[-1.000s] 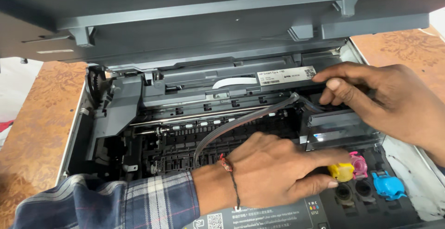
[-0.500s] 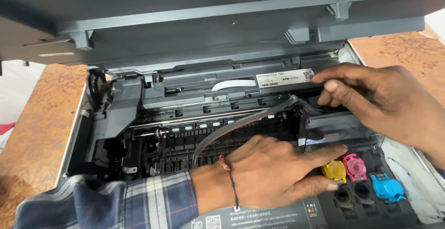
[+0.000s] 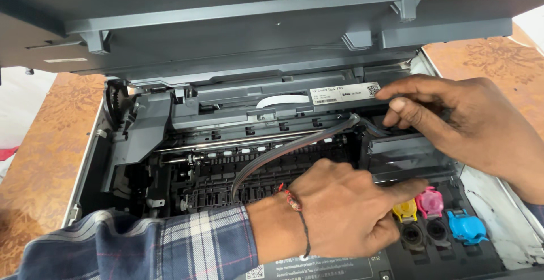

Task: The person opens the top cover of an HP Smart Tank 730 printer and manipulates the internal print head carriage and ink supply tubes. They move the carriage back and forth and adjust the flexible tubes connected to the ink tanks.

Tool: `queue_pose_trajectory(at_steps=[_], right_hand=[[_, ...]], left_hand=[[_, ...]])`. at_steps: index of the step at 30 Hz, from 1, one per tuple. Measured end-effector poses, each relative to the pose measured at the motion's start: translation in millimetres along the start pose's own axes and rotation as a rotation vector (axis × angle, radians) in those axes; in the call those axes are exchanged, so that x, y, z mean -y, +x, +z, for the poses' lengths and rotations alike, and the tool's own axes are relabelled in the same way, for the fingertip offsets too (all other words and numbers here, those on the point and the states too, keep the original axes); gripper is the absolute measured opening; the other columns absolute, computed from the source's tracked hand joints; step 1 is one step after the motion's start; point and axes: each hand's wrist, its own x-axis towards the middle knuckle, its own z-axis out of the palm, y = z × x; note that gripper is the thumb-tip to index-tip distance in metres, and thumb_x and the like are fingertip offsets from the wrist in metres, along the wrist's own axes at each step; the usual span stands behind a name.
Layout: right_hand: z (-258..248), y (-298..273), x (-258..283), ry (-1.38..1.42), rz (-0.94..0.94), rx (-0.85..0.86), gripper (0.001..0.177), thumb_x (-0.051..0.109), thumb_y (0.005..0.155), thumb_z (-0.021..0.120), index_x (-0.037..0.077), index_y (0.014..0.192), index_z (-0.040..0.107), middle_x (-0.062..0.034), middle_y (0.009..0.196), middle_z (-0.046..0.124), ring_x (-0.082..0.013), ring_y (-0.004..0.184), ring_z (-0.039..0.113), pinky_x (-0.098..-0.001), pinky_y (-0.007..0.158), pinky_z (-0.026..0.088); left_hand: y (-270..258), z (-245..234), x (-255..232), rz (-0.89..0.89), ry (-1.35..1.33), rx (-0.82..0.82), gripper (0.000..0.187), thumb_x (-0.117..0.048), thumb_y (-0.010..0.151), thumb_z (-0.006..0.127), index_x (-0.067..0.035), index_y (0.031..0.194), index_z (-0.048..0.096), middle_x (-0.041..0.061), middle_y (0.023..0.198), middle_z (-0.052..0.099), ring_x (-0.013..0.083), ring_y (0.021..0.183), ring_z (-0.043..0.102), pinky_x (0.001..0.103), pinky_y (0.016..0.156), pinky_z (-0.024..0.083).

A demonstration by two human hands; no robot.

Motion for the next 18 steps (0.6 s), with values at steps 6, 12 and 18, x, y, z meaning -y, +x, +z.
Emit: queue_pose_trajectory(at_steps=[6,12,18], right_hand=[[0,1,3,-0.024,0.036,0.006,0.029,0.023,0.096,0.065,0.011,0.12,0.074,-0.0065,0.082,0.082,-0.0138,0.078,0.079,-0.0289,0.075,0.063],[1,0,2,-0.007,0.017,0.001,0.029,0.024,0.097,0.064,0.011,0.12,0.074,-0.0066,0.084,0.077,-0.0136,0.078,0.078,-0.0283,0.075,0.063],[3,1,-7,-0.07,0.001,0.017,0.032,0.021,0.099,0.061,0.012,0.126,0.075,-0.0042,0.086,0.078,-0.0135,0.08,0.074,-0.028,0.076,0.063]], left_hand=[[1,-6,1,0.009,-0.039,0.16,0.07,-0.028,0.093,0.051,-0.045,0.158,0.035,0.004,0.059,0.064,0.0274,0.045,0.066,0.04,0.049,0.059],[-4,-2,4,0.031,-0.038,0.015,0.066,-0.033,0.091,0.054,-0.038,0.155,0.042,0.006,0.056,0.065,0.0301,0.047,0.065,0.046,0.048,0.055],[-9,4,7,0.027,-0.088,-0.033,0.063,-0.034,0.09,0.053,-0.03,0.152,0.048,0.008,0.062,0.067,0.0326,0.049,0.067,0.047,0.047,0.055]])
